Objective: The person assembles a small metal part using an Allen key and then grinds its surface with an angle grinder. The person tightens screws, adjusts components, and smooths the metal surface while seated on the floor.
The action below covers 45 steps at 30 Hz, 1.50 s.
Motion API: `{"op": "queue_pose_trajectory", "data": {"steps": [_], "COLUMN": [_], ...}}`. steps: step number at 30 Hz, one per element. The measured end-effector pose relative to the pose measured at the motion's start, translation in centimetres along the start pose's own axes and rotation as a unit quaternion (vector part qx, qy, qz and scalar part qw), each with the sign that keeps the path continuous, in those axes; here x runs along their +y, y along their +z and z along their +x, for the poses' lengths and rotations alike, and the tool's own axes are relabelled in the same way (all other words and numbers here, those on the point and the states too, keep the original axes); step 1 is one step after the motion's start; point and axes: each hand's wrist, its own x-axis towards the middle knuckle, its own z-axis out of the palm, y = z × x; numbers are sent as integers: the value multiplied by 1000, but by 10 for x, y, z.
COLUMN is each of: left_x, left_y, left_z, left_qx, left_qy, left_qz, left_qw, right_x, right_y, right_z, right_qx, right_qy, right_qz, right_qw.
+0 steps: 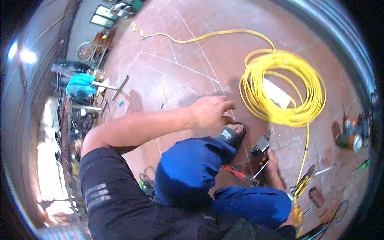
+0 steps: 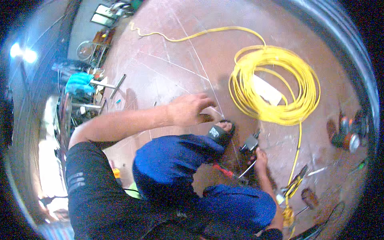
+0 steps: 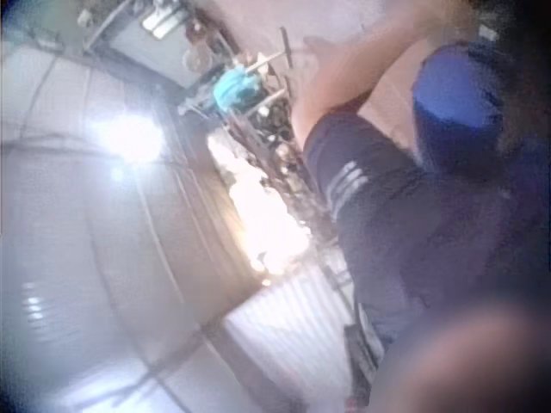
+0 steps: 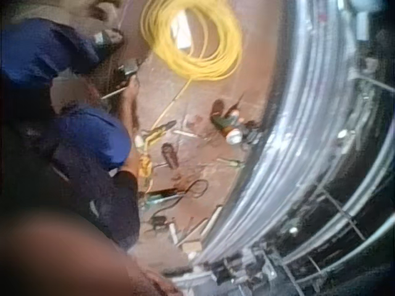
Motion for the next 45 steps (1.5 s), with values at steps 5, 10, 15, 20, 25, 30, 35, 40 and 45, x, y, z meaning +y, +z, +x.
{"op": "queue_pose_trajectory", "data": {"steps": [5, 10, 15, 20, 25, 30, 35, 40, 45], "left_x": [-59, -126, -165, -279, -299, -111, 17, 46, 54], "left_y": [43, 120, 192, 203, 6, -111, 43, 221, 258], "left_z": [-148, -292, -388, -341, -138, 37, 129, 109, 105], "left_qx": [30, -117, -279, -271, 383, 423, -16, 86, 97], "left_qy": [-174, -271, -444, -382, -215, 76, 189, 78, 55], "left_qz": [-7, -108, -219, -103, -69, -220, -125, -131, -151], "left_qw": [984, 949, 823, 877, 896, 876, 974, 985, 982], "right_x": [1, -16, -26, -62, -103, -100, -49, -47, -53], "right_y": [-7, -6, 5, 53, 97, 63, -1, 11, 33], "right_z": [25, 36, 28, 29, 30, 31, 11, -40, -53], "right_qx": [15, -78, -77, -63, -38, -26, 93, 94, 80], "right_qy": [-6, 12, -3, -21, -33, -36, -6, -54, -26], "right_qz": [-60, -133, -214, -285, -366, -394, -421, -419, -313], "right_qw": [998, 988, 974, 956, 929, 918, 902, 902, 946]}}
